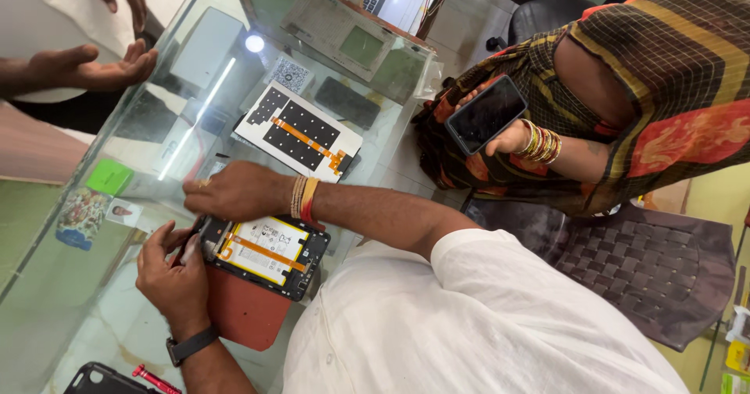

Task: The person heats the back cover of a tablet with a yellow heat gun, pries the cover open with a pick, and opens the device on a mat. They then work on the exposed battery and internal components, applying the heated tool along the battery edge and handling the opened tablet.

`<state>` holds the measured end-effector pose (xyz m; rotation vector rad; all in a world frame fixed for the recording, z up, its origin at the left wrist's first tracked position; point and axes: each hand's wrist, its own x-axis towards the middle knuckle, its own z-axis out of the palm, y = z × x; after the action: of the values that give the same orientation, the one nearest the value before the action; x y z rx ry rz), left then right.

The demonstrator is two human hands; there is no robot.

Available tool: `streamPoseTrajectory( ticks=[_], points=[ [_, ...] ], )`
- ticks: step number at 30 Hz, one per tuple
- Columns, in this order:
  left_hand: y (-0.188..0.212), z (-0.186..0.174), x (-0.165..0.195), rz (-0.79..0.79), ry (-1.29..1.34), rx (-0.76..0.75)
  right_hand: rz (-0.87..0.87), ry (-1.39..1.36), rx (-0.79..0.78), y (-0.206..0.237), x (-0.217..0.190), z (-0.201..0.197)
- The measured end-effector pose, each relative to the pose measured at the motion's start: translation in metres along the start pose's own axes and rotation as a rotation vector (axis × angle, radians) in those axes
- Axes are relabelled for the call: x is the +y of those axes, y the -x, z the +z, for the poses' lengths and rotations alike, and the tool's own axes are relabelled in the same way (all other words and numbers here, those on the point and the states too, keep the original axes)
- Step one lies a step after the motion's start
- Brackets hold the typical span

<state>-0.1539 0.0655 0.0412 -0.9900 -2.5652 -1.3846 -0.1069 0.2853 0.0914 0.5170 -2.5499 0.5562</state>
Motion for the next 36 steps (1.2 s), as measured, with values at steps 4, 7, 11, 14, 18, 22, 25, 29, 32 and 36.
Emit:
streamPoseTrajectory(
  ticks=[4,7,11,14,18,22,25,29,32,36],
  points=[
    [-0.002,-0.005,0.004,0.074,-0.114,-0.014,0.185,0.027,0.019,-0.001,0.009,-0.005],
    [-0.002,-0.007,0.007,0.075,-0.104,-0.015,0.234,0.124,0.049,-0.004,0.022,-0.004],
    [-0.008,-0.003,0.0,0.093,-0.065,-0.028,0.274,0.002,-0.052,-0.005,0.037,-0.005],
    [-0.007,-0.004,-0.011,0.046,-0.088,0.008,0.323,0.058,-0.096,-0.008,0.034,0.009],
    [-0.009,-0.022,-0.017,0.106,-0.128,0.066,0.274,-0.07,0.053,-0.019,0.006,0.021],
    [-0.01,-0.035,-0.016,0.087,-0.071,0.066,0.208,-0.097,-0.025,-0.027,-0.009,0.028],
    [-0.011,-0.04,-0.015,0.082,-0.111,0.061,0.127,-0.17,-0.086,-0.03,-0.016,0.033],
    [-0.009,-0.045,-0.016,0.096,-0.15,0.051,0.008,-0.136,-0.165,-0.038,-0.023,0.033],
    [-0.008,-0.047,-0.017,0.095,-0.189,0.042,-0.04,-0.098,-0.173,-0.047,-0.028,0.034],
    [-0.008,-0.048,-0.019,0.104,-0.216,0.054,-0.127,-0.046,-0.172,-0.053,-0.032,0.034]
  ],
)
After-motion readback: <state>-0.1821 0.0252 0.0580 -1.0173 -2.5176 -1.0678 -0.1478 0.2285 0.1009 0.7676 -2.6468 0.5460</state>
